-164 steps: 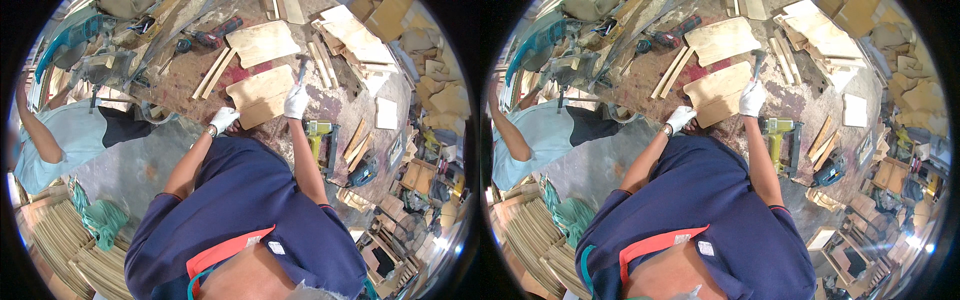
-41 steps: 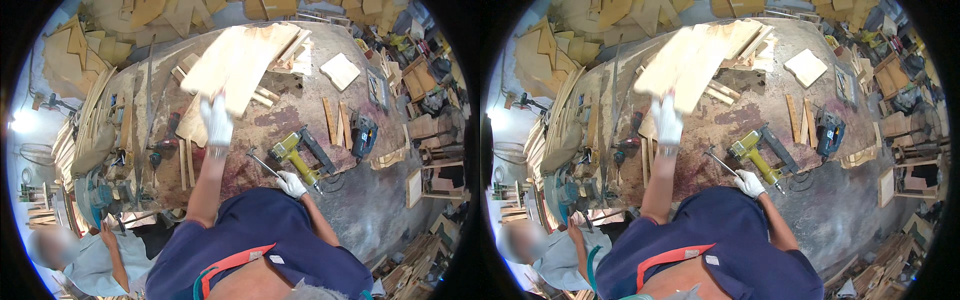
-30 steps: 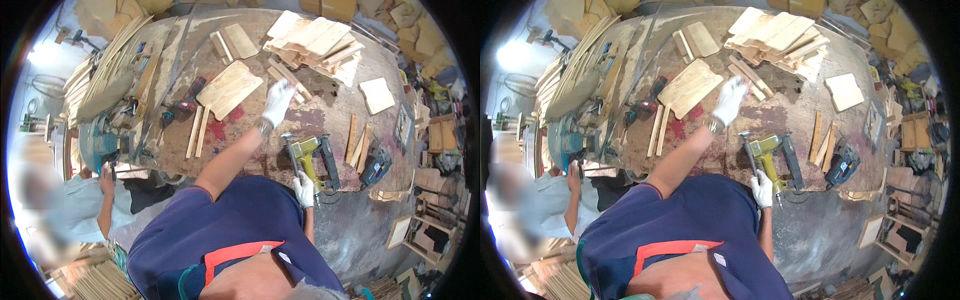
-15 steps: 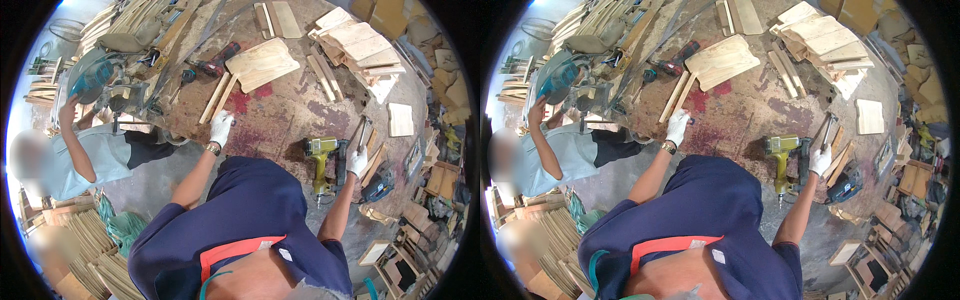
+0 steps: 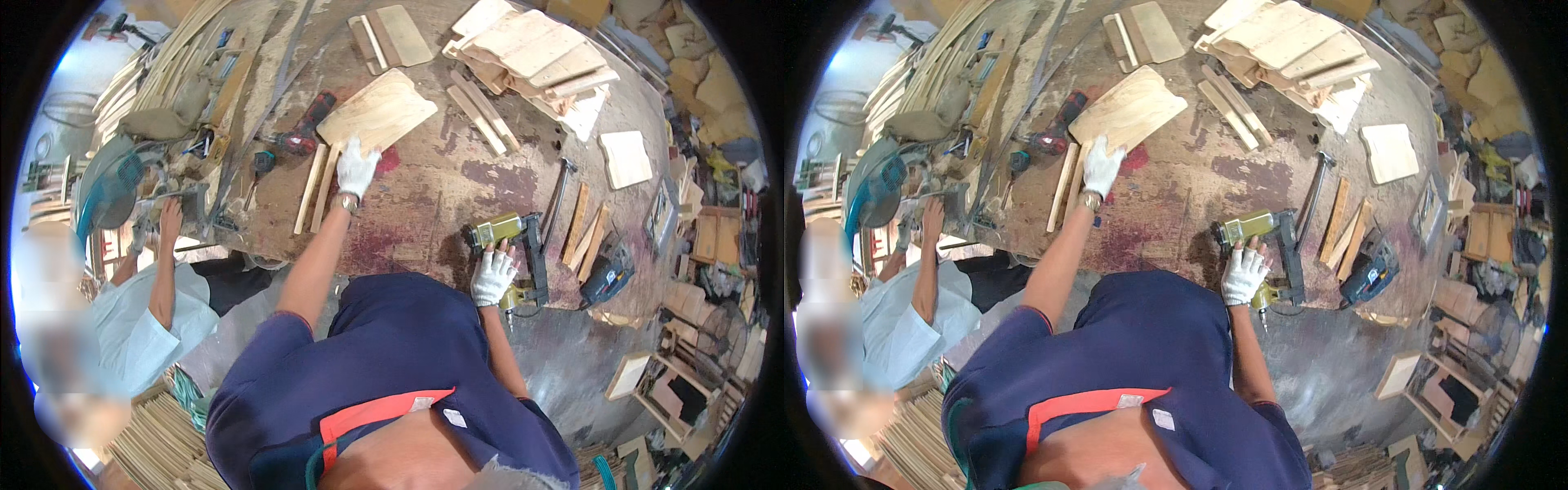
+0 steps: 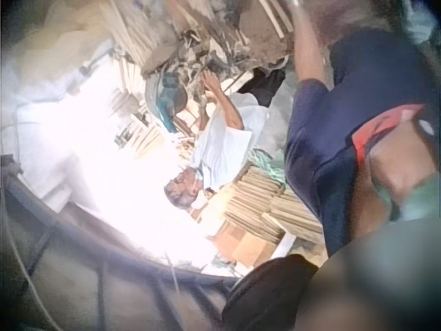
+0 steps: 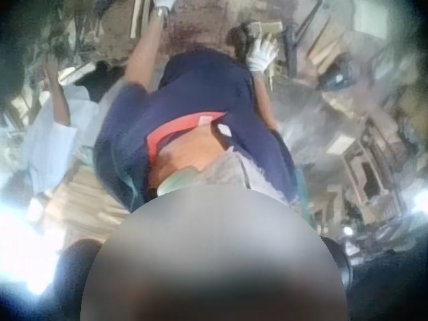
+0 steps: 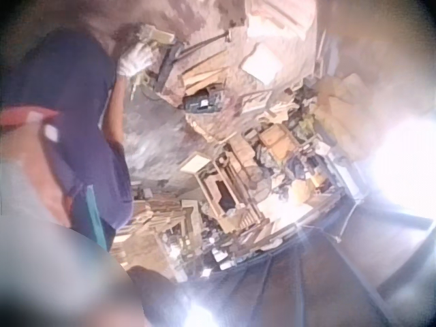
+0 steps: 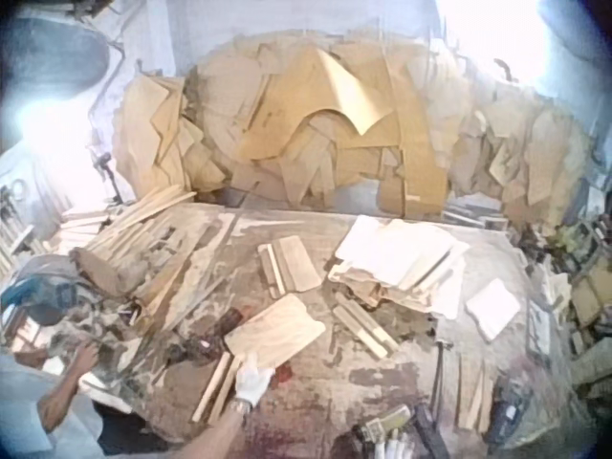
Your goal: The person assembles small wooden pieces on a workbench. They position thin strips onto a larger board, use a nail gun to fasten them, and occasionally tap with a hammer. Another person is visible in the background working separately.
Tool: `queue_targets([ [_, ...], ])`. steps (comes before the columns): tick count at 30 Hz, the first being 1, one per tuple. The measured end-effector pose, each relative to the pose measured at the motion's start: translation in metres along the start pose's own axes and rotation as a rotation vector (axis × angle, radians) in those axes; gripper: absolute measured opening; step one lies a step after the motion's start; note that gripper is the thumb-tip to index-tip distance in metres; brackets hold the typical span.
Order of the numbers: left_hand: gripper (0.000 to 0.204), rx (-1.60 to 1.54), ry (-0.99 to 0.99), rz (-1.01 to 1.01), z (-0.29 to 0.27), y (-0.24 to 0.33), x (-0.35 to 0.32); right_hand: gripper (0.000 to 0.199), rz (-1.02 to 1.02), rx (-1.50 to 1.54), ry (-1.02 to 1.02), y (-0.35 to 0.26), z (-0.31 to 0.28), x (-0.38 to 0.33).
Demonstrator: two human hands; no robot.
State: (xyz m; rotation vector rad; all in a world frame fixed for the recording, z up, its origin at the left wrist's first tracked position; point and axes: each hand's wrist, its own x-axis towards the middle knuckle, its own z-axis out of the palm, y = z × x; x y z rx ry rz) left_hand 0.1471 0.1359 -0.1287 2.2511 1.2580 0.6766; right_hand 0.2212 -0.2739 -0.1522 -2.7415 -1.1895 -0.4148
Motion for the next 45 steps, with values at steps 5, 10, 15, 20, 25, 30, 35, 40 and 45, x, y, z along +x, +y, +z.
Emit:
queue_targets([
  [5,0.065,0.075,-0.243,-0.008,0.034,-0.008,0.098,0.058,0.237,-0.144,-0.196,0.024,0.019,0.021],
  [10,0.073,0.283,-0.226,0.037,0.068,-0.011,0.145,0.067,0.355,-0.138,-0.276,0.063,0.009,0.068],
  [15,0.079,0.396,-0.107,0.145,0.093,0.000,0.117,0.084,0.153,0.266,-0.061,0.068,-0.024,0.129],
  [20,0.082,0.417,-0.363,0.400,0.094,0.035,0.032,0.052,0.001,0.346,0.007,0.042,0.026,0.223],
  [25,0.077,0.286,-0.609,0.516,0.060,0.050,-0.054,0.043,0.076,0.205,0.015,0.029,0.085,0.260],
  [30,0.068,0.132,-0.456,0.610,0.038,0.022,-0.082,0.023,0.165,0.373,-0.087,0.016,0.081,0.249],
  [35,0.058,0.451,-0.100,0.325,-0.012,-0.041,-0.112,0.029,0.587,1.151,-0.479,0.001,0.029,0.187],
  [40,0.053,0.767,-0.165,0.167,-0.051,-0.101,-0.092,0.021,0.585,1.297,-0.533,-0.018,-0.006,0.114],
  [45,0.038,0.591,0.078,0.186,-0.069,-0.099,-0.074,0.022,0.345,1.116,-0.439,-0.024,-0.003,0.087],
])
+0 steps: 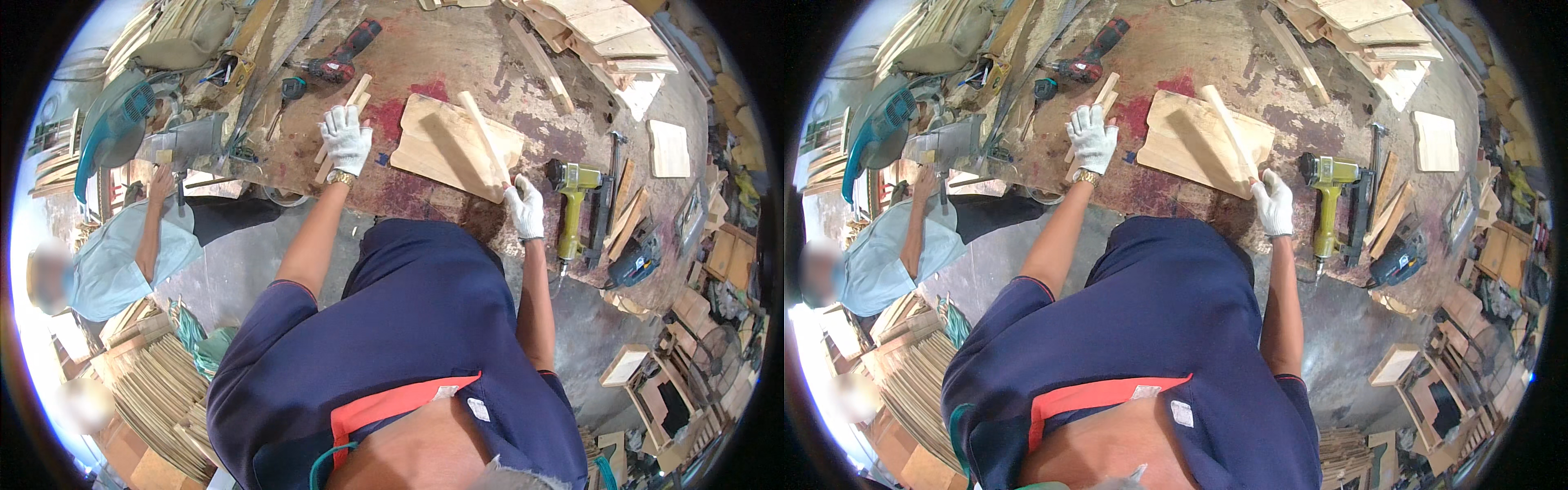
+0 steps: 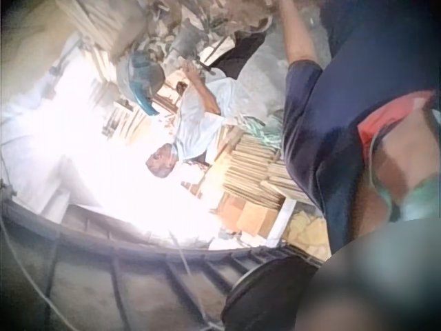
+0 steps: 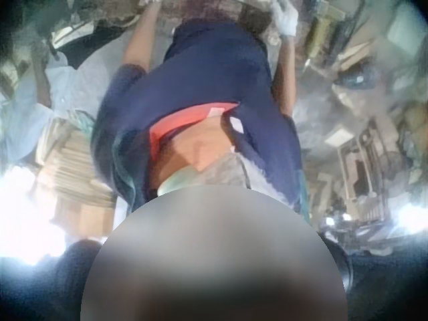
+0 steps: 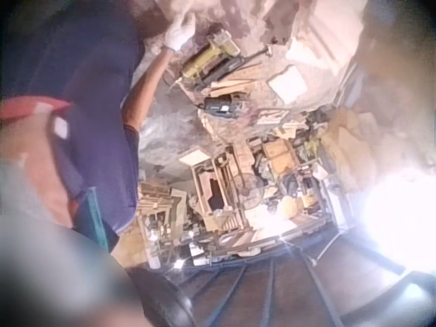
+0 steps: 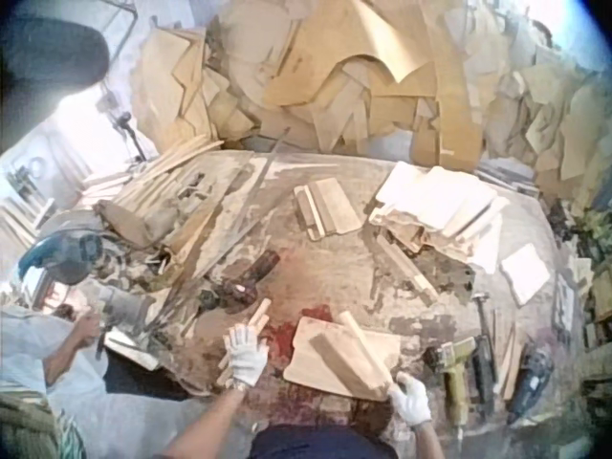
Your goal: The person assembles small wooden pieces on a workbench. They position thin strips onto a larger board, use a nail gun to fasten them, and occasionally tap with a hammer. Another person is visible in the background working separately.
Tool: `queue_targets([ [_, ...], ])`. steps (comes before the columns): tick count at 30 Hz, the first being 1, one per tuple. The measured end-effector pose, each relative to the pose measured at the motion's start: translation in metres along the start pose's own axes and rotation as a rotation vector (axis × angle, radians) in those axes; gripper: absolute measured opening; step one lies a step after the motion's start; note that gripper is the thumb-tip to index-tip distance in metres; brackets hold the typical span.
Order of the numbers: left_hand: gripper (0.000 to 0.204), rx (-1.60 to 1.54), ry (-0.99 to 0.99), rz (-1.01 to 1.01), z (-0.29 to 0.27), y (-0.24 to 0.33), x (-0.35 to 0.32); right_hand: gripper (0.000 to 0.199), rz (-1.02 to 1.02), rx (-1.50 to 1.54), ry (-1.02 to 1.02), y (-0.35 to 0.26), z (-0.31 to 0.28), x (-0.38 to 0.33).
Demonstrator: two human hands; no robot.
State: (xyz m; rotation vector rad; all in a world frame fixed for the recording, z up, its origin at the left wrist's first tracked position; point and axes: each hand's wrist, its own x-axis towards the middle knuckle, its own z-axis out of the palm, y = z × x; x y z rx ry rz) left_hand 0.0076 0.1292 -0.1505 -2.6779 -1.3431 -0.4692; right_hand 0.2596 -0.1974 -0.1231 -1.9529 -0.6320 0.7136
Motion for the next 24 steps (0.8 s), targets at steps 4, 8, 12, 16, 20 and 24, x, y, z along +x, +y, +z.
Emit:
queue_targets([
  [4,0.018,-0.384,-0.224,0.041,-0.012,0.032,-0.016,0.028,-0.241,-0.320,0.140,0.013,0.012,0.002],
  [8,0.019,-0.530,-0.273,-0.023,-0.017,0.062,-0.049,0.028,-0.317,-0.354,0.380,0.029,0.025,0.008],
  [12,0.024,-0.651,-0.350,-0.120,-0.023,0.069,-0.076,0.032,-0.143,-0.327,0.289,0.045,0.021,0.011],
  [16,0.033,-0.626,-0.305,-0.221,-0.029,0.068,-0.082,0.037,0.006,0.079,0.265,0.053,0.020,0.015],
  [20,0.037,-0.702,-0.330,-0.141,-0.023,0.076,-0.074,0.027,0.016,-0.093,0.372,0.053,0.025,0.017],
  [24,0.039,-0.760,-0.365,-0.145,-0.010,0.081,-0.076,0.015,-0.177,-0.383,0.328,0.048,0.027,0.014],
])
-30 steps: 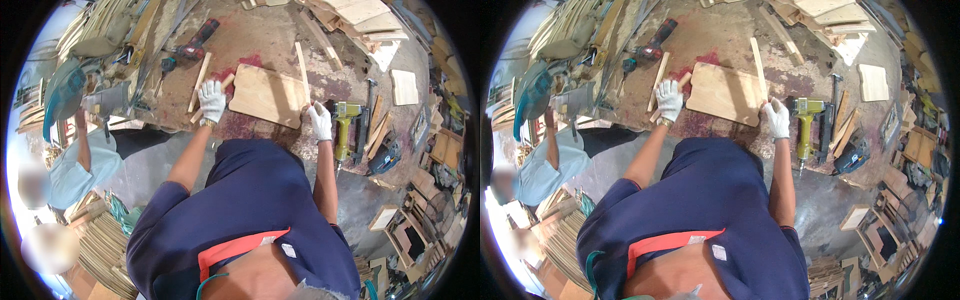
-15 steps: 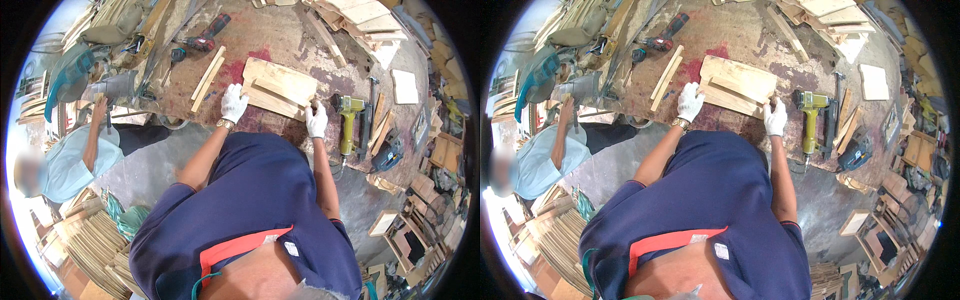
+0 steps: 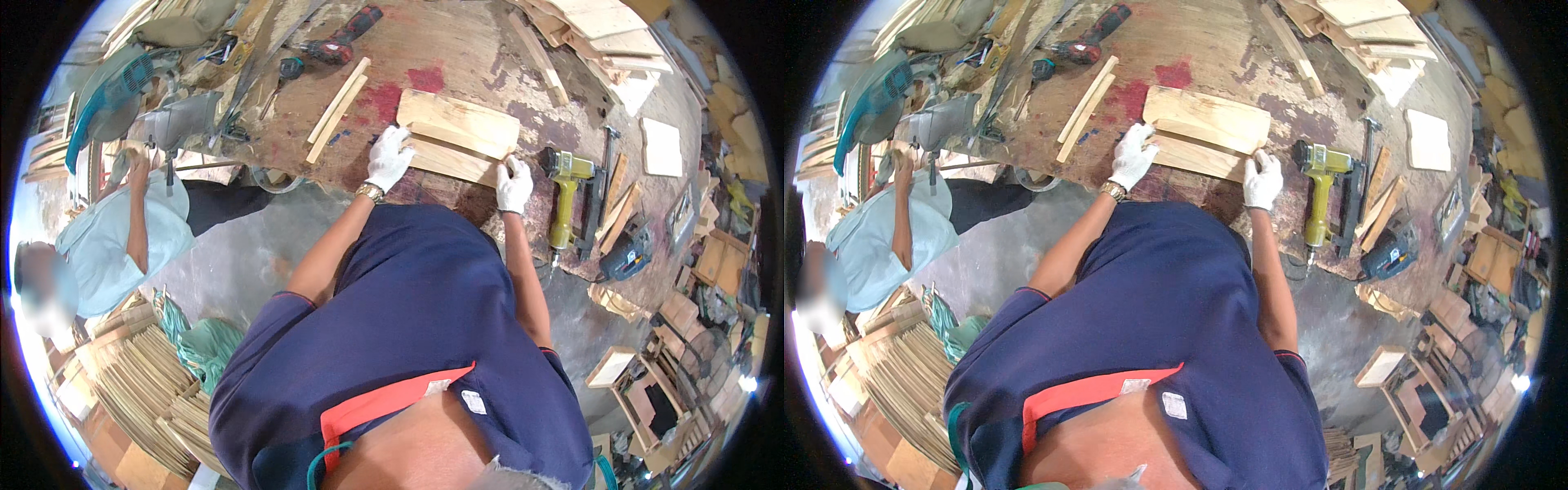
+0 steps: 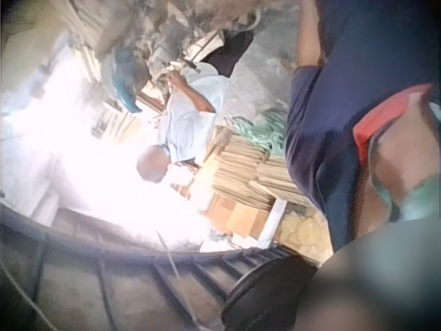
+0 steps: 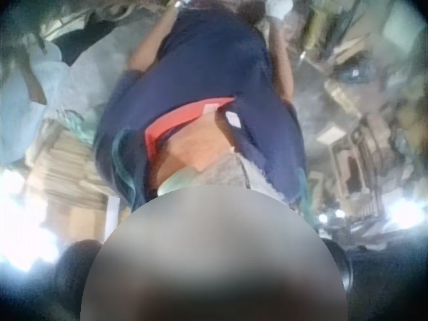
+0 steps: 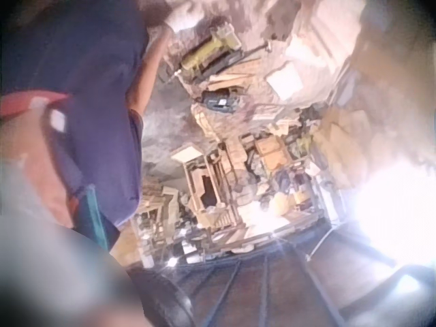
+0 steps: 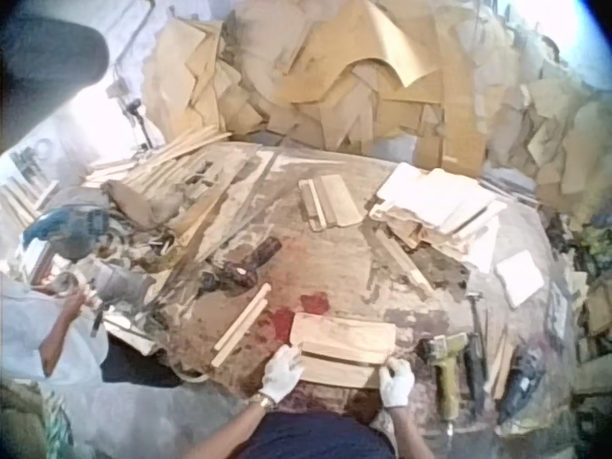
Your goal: The person assembles small wooden pieces on a workbench. They position thin strips onto a larger board, use a nail gun to fasten them, and occasionally tap with a hammer. Another person is visible in the background working separately.
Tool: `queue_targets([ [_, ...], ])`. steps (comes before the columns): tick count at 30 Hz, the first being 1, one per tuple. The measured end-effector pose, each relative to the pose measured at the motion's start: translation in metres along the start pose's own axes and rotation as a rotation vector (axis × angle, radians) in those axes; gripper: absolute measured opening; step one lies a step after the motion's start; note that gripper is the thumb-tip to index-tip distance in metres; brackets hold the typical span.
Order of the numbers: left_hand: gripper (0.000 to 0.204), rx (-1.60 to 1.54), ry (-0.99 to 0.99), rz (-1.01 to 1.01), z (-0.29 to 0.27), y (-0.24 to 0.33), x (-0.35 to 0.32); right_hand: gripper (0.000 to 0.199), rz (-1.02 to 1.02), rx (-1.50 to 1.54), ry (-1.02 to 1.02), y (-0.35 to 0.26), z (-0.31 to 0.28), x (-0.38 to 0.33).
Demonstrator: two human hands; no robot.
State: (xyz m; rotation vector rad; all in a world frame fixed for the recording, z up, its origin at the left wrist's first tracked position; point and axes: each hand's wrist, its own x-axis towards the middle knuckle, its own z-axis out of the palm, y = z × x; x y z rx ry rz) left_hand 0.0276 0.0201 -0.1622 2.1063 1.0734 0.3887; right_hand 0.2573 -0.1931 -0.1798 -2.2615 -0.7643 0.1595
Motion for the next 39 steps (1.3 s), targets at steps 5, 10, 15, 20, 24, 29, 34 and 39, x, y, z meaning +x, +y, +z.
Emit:
queue_targets([
  [5,0.031,-0.035,0.085,-0.004,0.008,-0.024,-0.007,0.023,-0.048,0.081,0.077,-0.002,-0.003,-0.008],
  [10,0.027,-0.047,0.127,0.125,0.012,-0.031,-0.008,0.021,0.076,0.196,0.071,-0.001,0.000,-0.018],
  [15,0.026,-0.200,0.091,0.063,0.010,-0.025,-0.006,0.024,0.058,0.155,0.089,-0.003,0.004,-0.019],
  [20,0.022,-0.245,0.077,0.028,0.007,-0.018,-0.006,0.021,0.091,0.200,0.099,-0.001,0.005,-0.020],
  [24,0.015,-0.143,0.112,0.069,0.002,-0.011,-0.009,0.025,0.075,0.143,0.092,0.005,0.006,-0.022],
  [29,0.020,-0.200,0.148,0.075,0.003,-0.008,-0.011,0.024,0.072,0.178,0.066,0.013,0.010,-0.020],
  [34,0.024,-0.129,0.195,0.151,0.006,-0.014,-0.012,0.023,0.028,0.140,0.062,0.011,0.008,-0.019],
  [39,0.024,-0.117,0.204,0.180,0.007,-0.019,-0.011,0.025,0.033,0.141,0.048,0.007,0.005,-0.019],
])
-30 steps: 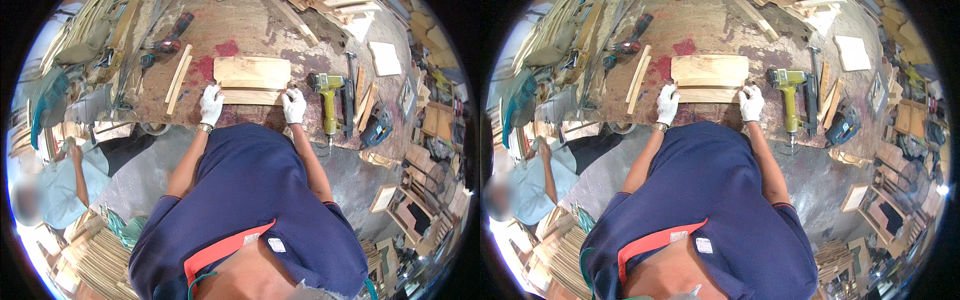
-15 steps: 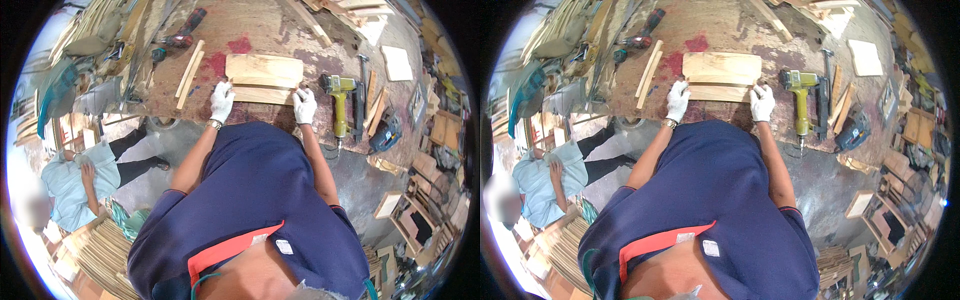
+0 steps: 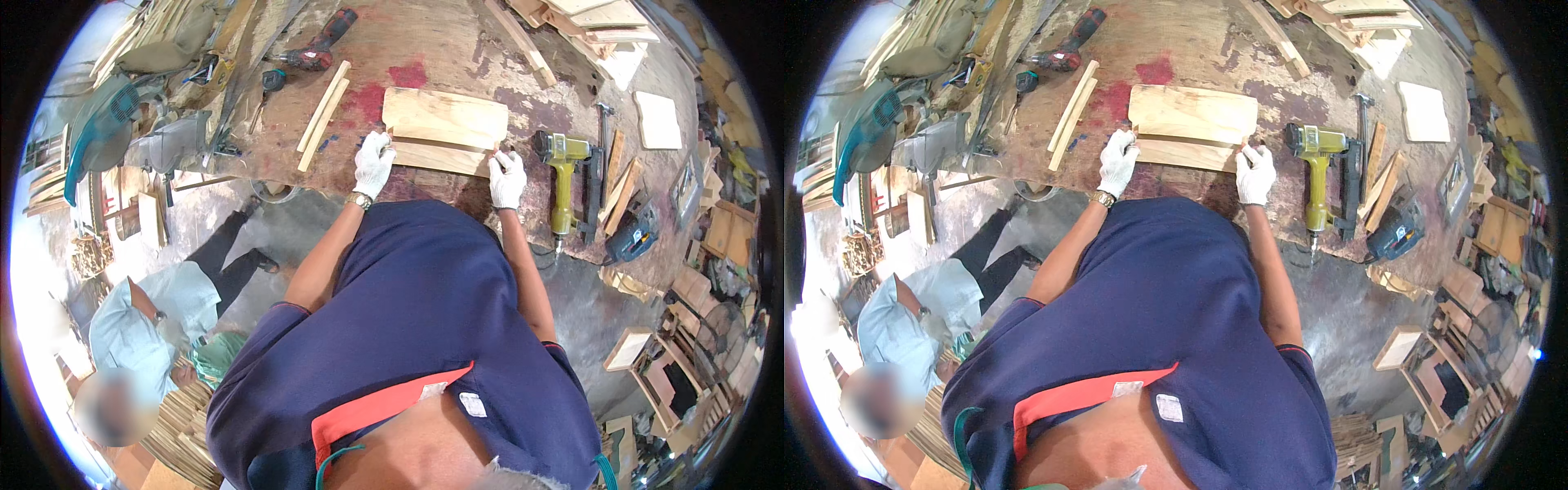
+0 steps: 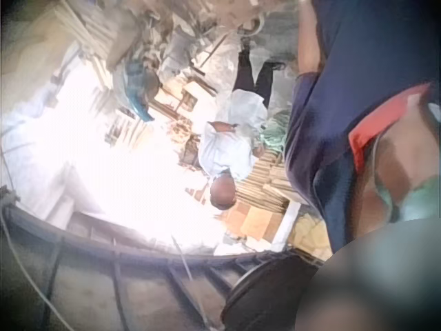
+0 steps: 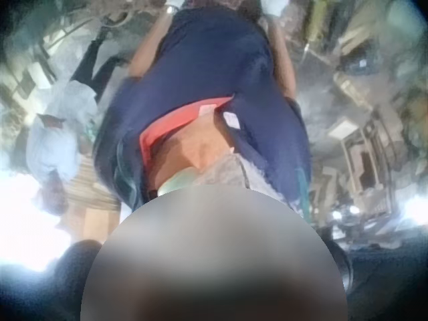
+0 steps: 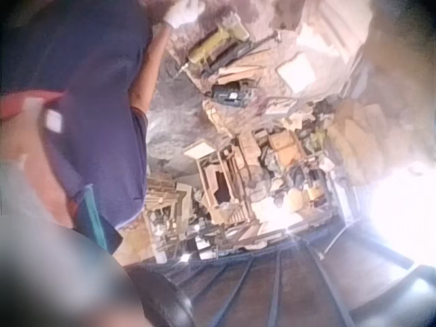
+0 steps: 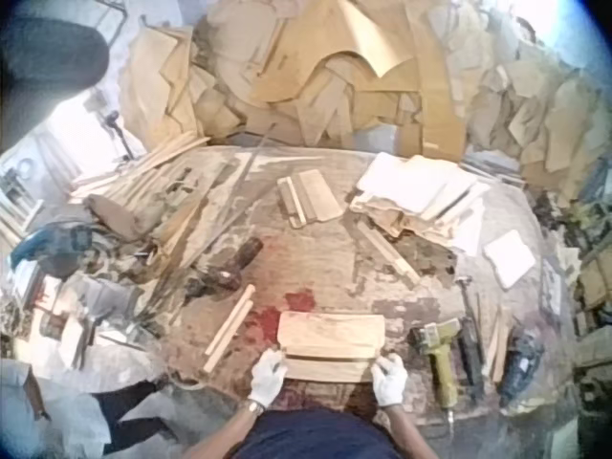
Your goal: The person assembles small wooden pieces on a workbench. They position thin strips onto a larger board, use a nail gun to fasten them, and occasionally tap with a hammer. Another person is visible in the background working separately.
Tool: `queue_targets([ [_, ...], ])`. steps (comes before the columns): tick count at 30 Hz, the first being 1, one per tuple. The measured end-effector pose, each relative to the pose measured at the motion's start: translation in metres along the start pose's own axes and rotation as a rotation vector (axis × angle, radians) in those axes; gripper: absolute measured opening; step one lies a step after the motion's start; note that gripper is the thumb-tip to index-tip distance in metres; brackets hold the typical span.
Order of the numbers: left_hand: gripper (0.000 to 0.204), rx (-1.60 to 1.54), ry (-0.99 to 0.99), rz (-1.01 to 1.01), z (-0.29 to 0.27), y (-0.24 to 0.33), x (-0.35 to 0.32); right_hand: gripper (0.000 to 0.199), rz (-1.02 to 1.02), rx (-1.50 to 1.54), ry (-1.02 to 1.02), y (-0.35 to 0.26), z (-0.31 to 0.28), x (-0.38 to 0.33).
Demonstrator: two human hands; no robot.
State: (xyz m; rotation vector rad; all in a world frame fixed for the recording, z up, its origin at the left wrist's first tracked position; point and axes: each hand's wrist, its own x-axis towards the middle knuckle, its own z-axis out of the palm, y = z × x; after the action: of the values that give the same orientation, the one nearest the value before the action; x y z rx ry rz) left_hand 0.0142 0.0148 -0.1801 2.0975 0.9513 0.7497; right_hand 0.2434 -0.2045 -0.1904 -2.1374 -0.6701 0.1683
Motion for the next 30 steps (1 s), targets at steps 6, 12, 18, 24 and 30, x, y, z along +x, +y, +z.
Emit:
queue_targets([
  [6,0.023,-0.034,-0.021,-0.038,0.000,-0.001,0.000,0.023,0.042,0.024,0.005,0.002,0.002,0.000],
  [12,0.020,0.015,0.038,0.073,0.002,-0.005,0.001,0.021,0.012,0.018,0.037,-0.004,0.001,0.000],
  [18,0.014,0.032,0.078,-0.198,0.000,-0.002,0.004,0.022,0.054,0.118,0.055,-0.007,-0.006,0.005],
  [24,0.023,0.217,-0.097,-0.371,-0.002,0.010,0.017,0.020,-0.013,-0.045,0.070,-0.005,-0.003,0.013],
  [30,0.026,0.150,-0.195,-0.498,-0.007,0.014,0.026,0.020,0.019,-0.003,0.011,0.001,-0.005,0.014],
])
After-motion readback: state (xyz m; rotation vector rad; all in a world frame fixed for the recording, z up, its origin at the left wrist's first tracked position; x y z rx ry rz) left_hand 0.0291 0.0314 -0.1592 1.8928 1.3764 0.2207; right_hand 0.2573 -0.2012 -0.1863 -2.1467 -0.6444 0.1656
